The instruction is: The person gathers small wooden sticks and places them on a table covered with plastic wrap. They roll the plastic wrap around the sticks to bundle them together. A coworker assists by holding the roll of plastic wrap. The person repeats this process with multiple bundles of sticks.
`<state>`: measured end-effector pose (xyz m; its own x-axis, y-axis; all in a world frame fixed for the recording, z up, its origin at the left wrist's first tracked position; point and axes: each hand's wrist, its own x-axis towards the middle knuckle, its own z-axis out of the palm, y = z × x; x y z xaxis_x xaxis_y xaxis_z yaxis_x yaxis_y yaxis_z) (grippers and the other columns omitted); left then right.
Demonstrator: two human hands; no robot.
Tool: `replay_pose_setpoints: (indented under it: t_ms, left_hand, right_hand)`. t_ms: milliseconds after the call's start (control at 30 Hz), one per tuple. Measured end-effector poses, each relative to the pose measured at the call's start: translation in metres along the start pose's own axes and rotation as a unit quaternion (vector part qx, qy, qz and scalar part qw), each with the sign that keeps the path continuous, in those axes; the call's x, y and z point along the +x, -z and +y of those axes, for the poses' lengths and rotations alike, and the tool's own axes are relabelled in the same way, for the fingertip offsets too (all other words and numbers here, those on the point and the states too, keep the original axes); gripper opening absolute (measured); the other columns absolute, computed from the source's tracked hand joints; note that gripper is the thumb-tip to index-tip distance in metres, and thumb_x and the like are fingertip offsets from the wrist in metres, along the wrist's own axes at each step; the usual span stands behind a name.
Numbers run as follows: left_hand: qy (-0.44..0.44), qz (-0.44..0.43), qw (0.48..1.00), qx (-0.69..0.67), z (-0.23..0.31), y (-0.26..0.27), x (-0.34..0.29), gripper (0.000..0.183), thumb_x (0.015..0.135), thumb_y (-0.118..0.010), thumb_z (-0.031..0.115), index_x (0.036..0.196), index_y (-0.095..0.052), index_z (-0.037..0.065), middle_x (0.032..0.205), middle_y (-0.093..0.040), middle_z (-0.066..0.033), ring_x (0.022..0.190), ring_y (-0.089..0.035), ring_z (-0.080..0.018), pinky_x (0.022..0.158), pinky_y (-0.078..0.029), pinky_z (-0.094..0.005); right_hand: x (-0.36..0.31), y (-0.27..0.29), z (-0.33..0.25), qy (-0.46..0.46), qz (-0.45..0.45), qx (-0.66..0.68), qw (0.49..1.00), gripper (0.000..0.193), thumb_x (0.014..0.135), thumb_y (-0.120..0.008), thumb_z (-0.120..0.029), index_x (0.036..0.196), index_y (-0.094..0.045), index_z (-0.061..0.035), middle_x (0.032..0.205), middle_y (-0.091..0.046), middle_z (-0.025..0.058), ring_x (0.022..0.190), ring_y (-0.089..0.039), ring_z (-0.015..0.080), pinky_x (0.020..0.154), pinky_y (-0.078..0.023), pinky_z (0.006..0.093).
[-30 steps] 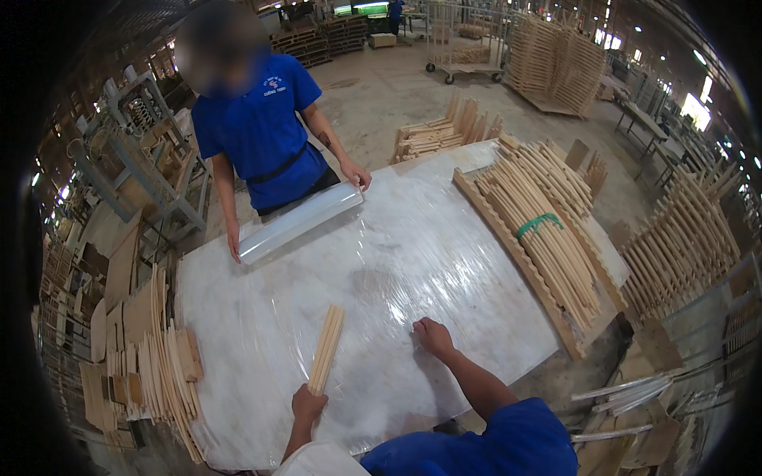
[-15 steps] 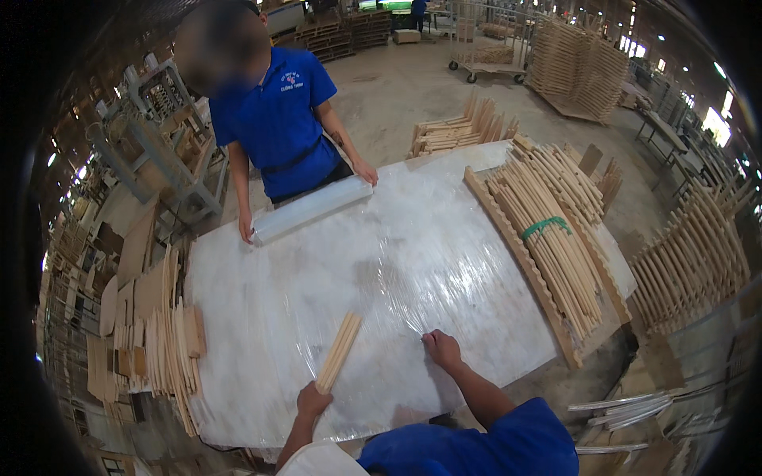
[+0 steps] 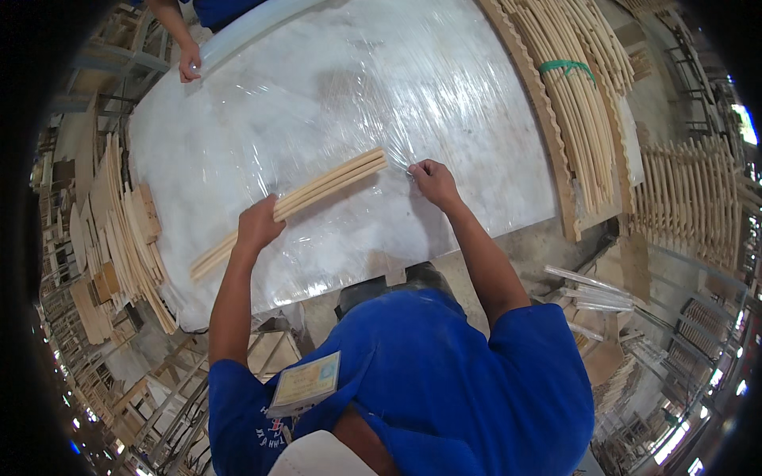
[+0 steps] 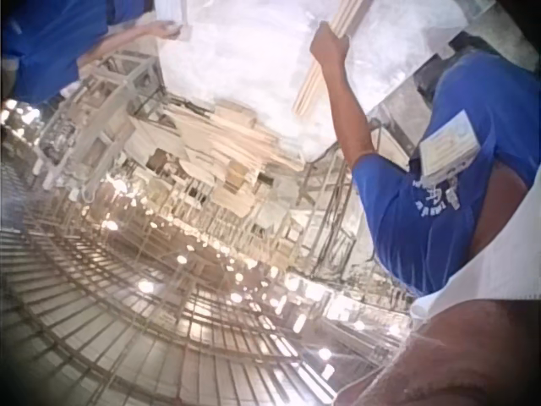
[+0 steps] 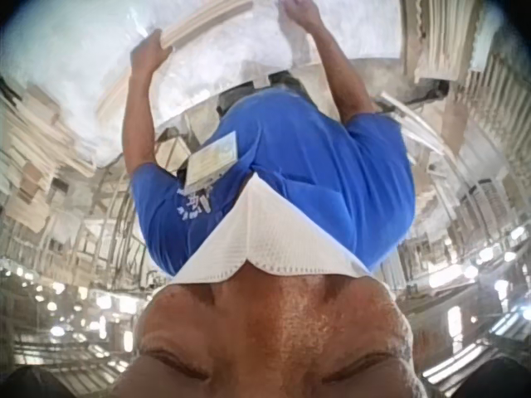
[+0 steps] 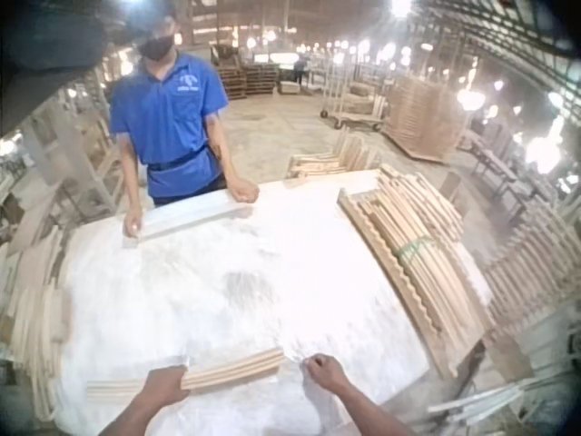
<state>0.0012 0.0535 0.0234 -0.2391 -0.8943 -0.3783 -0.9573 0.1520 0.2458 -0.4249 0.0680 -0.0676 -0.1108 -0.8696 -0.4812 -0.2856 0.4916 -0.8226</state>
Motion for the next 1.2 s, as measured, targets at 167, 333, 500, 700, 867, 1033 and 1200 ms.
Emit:
replay_pose_setpoints:
  t_ms: [167,333,500,700,867,1033,1200]
  left_hand:
    - [-0.055,-0.063,0.997,-0.001,0.016,-0.019,0.038,0.033,0.084,-0.077,0.021,0.11,-0.064,0.006,0.103,-0.075,-0.0192,0.1,-0.072,-0.0419,0.086,-0.057,-0.053]
    - [-0.063,-0.091,0.994,-0.005,0.022,-0.033,0.046,0.033,0.082,-0.075,0.018,0.11,-0.064,0.005,0.102,-0.075,-0.0224,0.103,-0.072,-0.0432,0.089,-0.056,-0.0541]
    - [-0.078,-0.131,0.988,-0.008,0.02,-0.031,0.054,0.033,0.08,-0.072,0.017,0.108,-0.064,0.002,0.102,-0.075,-0.0238,0.104,-0.071,-0.0444,0.091,-0.055,-0.0543]
    - [-0.107,-0.228,0.966,-0.065,0.014,-0.03,0.071,0.04,0.076,-0.073,0.021,0.111,-0.071,0.0,0.098,-0.077,-0.0216,0.096,-0.075,-0.0381,0.089,-0.058,-0.0484]
    - [-0.041,-0.4,0.902,-0.159,0.015,-0.011,0.093,0.041,0.075,-0.077,0.018,0.111,-0.073,-0.002,0.083,-0.074,-0.0125,0.072,-0.071,-0.0216,0.07,-0.057,-0.0391]
    - [-0.043,-0.448,0.877,-0.169,0.008,-0.013,0.109,0.038,0.075,-0.079,0.015,0.108,-0.074,-0.002,0.081,-0.073,-0.0088,0.067,-0.068,-0.0176,0.065,-0.055,-0.0369]
    - [-0.019,-0.467,0.868,-0.169,0.007,-0.016,0.111,0.038,0.076,-0.081,0.015,0.11,-0.074,0.0,0.081,-0.072,-0.0076,0.067,-0.067,-0.0165,0.065,-0.054,-0.0375]
  right_hand:
    - [-0.012,0.007,0.001,-0.058,0.011,0.109,0.992,0.039,0.108,-0.07,-0.039,0.094,-0.07,-0.003,0.072,-0.062,-0.0002,0.062,-0.058,0.01,0.058,-0.049,0.0292]
    - [-0.022,0.008,-0.001,-0.112,0.001,0.147,0.983,0.042,0.108,-0.068,-0.045,0.089,-0.067,-0.0076,0.072,-0.061,-0.0015,0.061,-0.061,0.0105,0.058,-0.049,0.0278]
    - [-0.031,0.002,-0.021,-0.136,-0.023,0.242,0.96,0.041,0.109,-0.067,-0.046,0.087,-0.067,-0.0104,0.071,-0.061,-0.0036,0.061,-0.061,0.0102,0.058,-0.047,0.026]
    - [-0.024,-0.026,-0.026,0.22,0.209,-0.166,0.938,0.026,0.103,-0.075,-0.03,0.095,-0.07,-0.0053,0.088,-0.072,0.0047,0.074,-0.068,0.0232,0.067,-0.055,0.0337]
    - [-0.011,-0.026,-0.026,0.353,0.184,-0.234,0.887,0.02,0.096,-0.081,-0.019,0.104,-0.07,-0.0033,0.118,-0.075,0.0149,0.106,-0.073,0.0346,0.088,-0.06,0.0413]
    - [-0.009,-0.02,-0.032,0.339,0.06,-0.245,0.906,0.045,0.095,-0.076,-0.014,0.136,-0.06,-0.0048,0.137,-0.068,0.0197,0.136,-0.062,0.0361,0.114,-0.052,0.0448]
    - [-0.003,-0.02,-0.046,0.418,-0.043,-0.447,0.79,0.067,0.087,-0.073,-0.01,0.149,-0.048,-0.0052,0.153,-0.052,0.0194,0.145,-0.05,0.0385,0.127,-0.034,0.0578]
